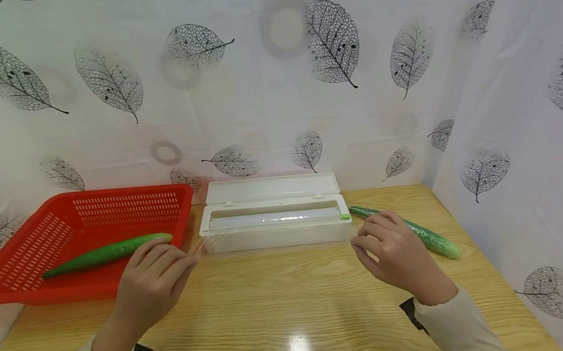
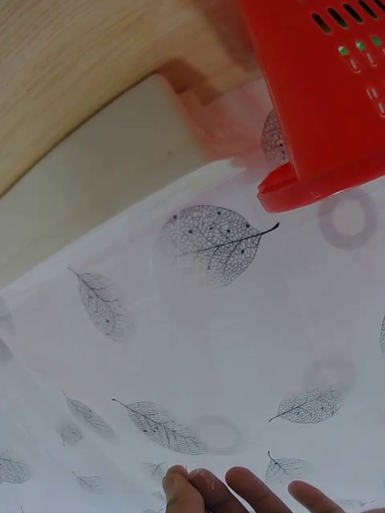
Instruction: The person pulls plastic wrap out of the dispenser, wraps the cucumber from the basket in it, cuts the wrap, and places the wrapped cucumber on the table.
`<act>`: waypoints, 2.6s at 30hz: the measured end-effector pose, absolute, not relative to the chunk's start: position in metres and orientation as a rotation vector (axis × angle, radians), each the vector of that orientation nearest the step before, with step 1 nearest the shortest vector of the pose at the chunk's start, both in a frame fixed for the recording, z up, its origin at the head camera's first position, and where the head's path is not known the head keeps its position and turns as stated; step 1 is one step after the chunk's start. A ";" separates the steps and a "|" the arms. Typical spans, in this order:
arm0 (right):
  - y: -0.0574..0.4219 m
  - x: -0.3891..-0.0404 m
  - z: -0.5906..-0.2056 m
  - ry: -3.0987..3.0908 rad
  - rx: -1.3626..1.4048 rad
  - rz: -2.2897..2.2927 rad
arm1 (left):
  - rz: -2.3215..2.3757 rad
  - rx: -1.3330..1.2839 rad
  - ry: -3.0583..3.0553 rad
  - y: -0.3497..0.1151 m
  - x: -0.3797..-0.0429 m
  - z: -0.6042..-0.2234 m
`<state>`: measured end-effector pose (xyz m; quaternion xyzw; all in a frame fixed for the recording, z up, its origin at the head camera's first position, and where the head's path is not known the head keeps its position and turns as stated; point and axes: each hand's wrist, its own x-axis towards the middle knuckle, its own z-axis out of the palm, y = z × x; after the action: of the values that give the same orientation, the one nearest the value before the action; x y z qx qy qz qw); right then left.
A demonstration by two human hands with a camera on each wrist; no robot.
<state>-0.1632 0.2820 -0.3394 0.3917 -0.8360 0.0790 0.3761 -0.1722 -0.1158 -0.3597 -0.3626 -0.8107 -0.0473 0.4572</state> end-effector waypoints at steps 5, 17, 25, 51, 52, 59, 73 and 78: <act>0.282 -0.162 -0.338 -2.128 1.018 0.205 | -0.137 -0.895 -1.981 -0.116 -0.171 -0.359; 0.279 -0.158 -0.332 -2.056 1.075 0.248 | -0.165 -0.930 -1.882 -0.116 -0.171 -0.358; 0.278 -0.156 -0.331 -2.029 1.104 0.274 | -0.231 -0.989 -1.740 -0.114 -0.173 -0.357; 0.266 -0.150 -0.391 -2.566 1.478 0.146 | -0.179 -1.456 -2.423 -0.110 -0.164 -0.413; 0.264 -0.150 -0.396 -2.594 1.481 0.144 | -0.152 -1.461 -2.454 -0.109 -0.164 -0.419; 0.258 -0.156 -0.424 -2.771 1.457 0.099 | -0.061 -1.454 -2.633 -0.107 -0.164 -0.440; 0.255 -0.158 -0.439 -2.884 1.408 -0.009 | -0.236 -1.392 -2.864 -0.103 -0.167 -0.441; 0.254 -0.159 -0.434 -2.940 1.336 0.065 | -0.202 -1.305 -2.888 -0.100 -0.172 -0.442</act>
<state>-0.1592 0.2542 -0.4342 0.4133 -0.9093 0.0201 -0.0441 -0.1718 -0.1004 -0.4424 -0.4109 -0.9093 -0.0636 -0.0171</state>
